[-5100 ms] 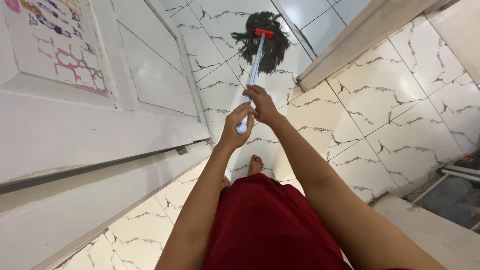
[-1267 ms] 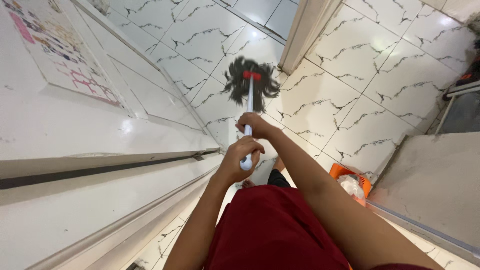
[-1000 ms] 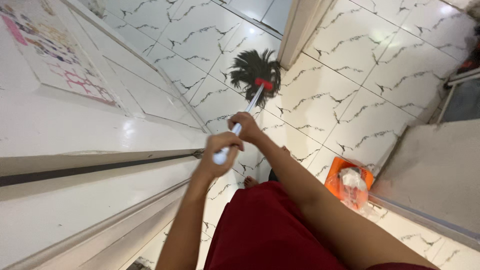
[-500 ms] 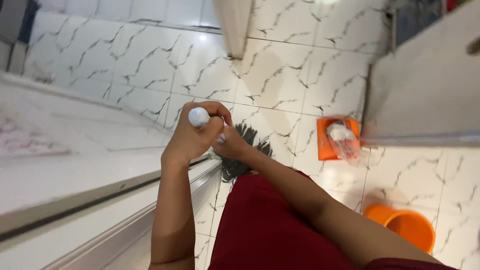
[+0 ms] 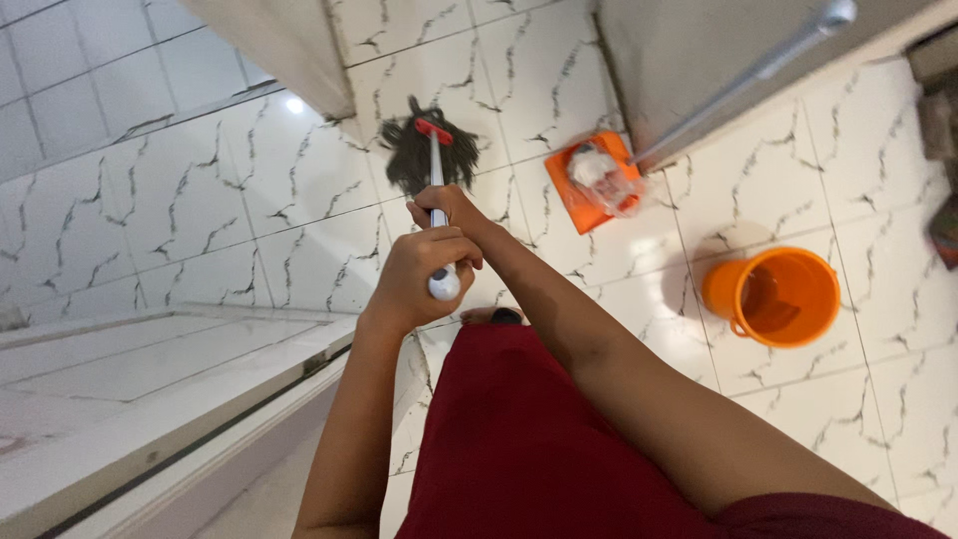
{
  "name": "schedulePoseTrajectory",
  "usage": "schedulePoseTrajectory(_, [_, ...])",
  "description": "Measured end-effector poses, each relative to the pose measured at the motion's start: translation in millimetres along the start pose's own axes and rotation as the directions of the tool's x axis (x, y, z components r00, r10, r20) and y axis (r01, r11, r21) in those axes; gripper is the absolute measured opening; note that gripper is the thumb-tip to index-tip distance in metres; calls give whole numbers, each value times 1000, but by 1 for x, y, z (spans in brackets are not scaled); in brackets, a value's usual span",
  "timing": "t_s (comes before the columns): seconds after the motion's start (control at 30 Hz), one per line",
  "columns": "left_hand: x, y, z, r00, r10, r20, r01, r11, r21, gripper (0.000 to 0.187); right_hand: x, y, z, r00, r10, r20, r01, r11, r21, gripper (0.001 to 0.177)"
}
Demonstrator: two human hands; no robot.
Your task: The person mops a tiled floor using a mop with a white handle and dark cleaning head, moving across the room and into a hallway, eventually rinsing the mop in a bucket and turning a dial on a washing machine.
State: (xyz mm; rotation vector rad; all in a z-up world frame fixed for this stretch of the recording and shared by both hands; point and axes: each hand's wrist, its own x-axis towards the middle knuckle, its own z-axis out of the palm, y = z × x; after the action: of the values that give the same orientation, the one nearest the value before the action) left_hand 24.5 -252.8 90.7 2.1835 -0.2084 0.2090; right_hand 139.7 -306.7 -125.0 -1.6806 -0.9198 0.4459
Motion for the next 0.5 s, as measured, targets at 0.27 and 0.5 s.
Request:
schedulePoseTrajectory(0.27, [27,97,49,969,198,150,-177,974,-145,9,-119,-23,-75,983,-43,-179,34,998,-55,25])
schedulePoseTrajectory(0.5, [36,163,127,924,81,375,112,878,-465,15,-279,-79,-139,885,215,-412,-246,969,-23,16])
